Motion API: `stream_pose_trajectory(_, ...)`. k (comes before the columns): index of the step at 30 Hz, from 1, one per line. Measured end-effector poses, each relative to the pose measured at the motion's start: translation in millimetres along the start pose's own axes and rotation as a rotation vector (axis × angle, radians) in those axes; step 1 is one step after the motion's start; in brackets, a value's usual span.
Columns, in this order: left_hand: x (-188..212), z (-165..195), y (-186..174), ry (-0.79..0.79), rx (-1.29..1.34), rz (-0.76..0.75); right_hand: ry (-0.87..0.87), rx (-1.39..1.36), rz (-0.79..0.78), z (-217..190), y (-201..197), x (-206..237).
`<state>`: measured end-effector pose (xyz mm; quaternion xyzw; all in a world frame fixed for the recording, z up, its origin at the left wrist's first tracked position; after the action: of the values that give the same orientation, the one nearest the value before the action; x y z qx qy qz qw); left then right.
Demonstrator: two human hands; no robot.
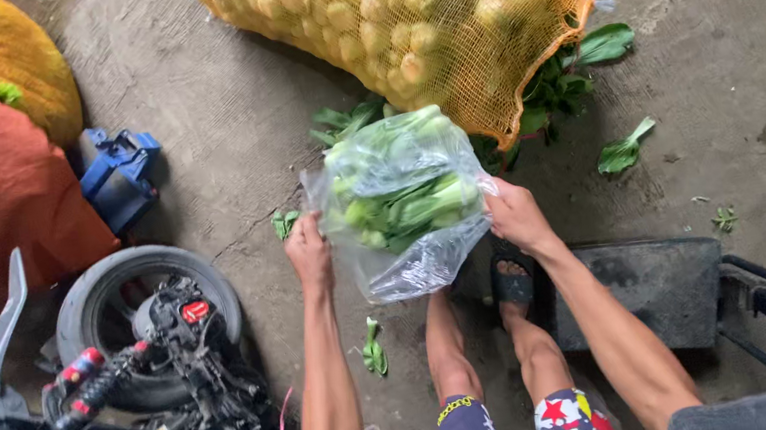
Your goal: The person picks up bok choy from a large mesh sack, trims the root ends with a knife, and places the vegetables into a clear plastic bag. The person then weighs the bag on a digital scale and ties the bag closed.
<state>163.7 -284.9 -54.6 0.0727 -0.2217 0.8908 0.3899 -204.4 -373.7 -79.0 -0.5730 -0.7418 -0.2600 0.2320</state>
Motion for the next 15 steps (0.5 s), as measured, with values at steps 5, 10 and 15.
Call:
stream_pose_trajectory(5,-36.2,-6.7,-22.2,-0.1,-0.042,-0.012,-0.395,0.513,0.206,-36.2,-4.5,-5.5)
stream_pose_trajectory(10,-21.0,-23.7,-43.1,-0.268,0.192,-0.064,-0.361,0.756,0.436,-66.6,5.2,6.4)
stream_pose_trajectory(15,-1.5,-32.8,-72.5,-0.241,-0.017,0.035,-0.253,0.647,0.405,-53.9,3.6,43.7)
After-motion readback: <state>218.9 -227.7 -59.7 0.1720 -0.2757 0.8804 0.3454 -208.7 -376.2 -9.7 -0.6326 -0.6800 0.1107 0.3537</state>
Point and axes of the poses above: each hand's wrist, its own x-axis away from the middle knuckle, its own y-axis out of the palm, z = x × y, the point moved 8 cm from there along -x, towards the middle knuckle, and after that the axes turned 3 degrees about z, right-handed, at the moved point
